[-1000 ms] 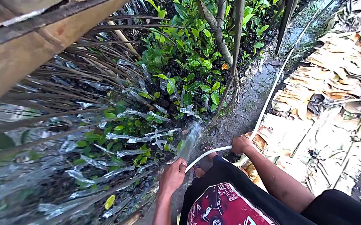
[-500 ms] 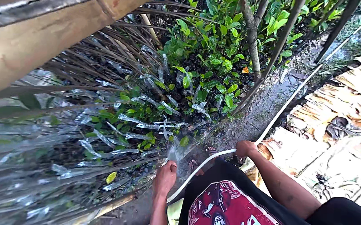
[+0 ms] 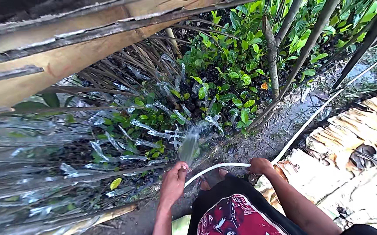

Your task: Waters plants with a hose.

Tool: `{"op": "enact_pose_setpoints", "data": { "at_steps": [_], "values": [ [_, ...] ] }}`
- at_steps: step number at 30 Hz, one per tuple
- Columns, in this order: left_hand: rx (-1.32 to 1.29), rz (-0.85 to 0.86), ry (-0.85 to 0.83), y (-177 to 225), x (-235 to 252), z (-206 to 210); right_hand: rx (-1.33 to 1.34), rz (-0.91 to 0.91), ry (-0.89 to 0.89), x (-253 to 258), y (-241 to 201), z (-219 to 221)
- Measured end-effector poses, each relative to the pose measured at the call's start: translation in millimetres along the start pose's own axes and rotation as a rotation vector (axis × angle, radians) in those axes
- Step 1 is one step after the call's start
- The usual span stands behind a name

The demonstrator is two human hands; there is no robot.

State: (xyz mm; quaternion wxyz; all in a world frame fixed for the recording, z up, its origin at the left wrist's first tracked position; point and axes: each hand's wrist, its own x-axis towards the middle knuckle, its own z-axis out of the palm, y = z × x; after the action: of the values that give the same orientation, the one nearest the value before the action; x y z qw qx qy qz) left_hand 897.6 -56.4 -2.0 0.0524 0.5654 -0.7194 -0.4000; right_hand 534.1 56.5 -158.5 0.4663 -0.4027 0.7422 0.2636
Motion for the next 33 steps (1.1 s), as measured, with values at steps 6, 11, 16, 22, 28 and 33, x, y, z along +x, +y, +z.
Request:
{"op": "enact_pose_setpoints", "data": {
  "at_steps": [6, 11, 16, 22, 28, 33],
  "values": [
    [0.011, 0.035, 0.039, 13.9, 2.1, -0.4, 0.003, 0.002, -0.002, 0.3, 3.2, -0.1],
    [-0.012, 0.081, -0.059, 22.0, -0.5, 0.5, -0.012, -0.014, -0.017, 3.4, 5.5, -2.1],
    [-0.022, 0.043, 0.108, 21.4, -0.7, 1.2, -0.03, -0.019, -0.033, 7.9, 7.3, -5.7],
    [-0.077, 0.104, 0.123, 25.0, -4.9, 5.7, -0.051, -0.044, -0.053, 20.6, 11.6, -8.0],
    [-0.081, 0.121, 0.307, 40.4, -5.3, 13.0, -0.02, -0.046, -0.049, 32.9, 23.2, -8.8],
    [-0.188, 0.208, 0.386, 43.0, 0.5, 24.6, 0.007, -0.049, -0.048, 39.0, 33.9, -12.2]
  ]
}}
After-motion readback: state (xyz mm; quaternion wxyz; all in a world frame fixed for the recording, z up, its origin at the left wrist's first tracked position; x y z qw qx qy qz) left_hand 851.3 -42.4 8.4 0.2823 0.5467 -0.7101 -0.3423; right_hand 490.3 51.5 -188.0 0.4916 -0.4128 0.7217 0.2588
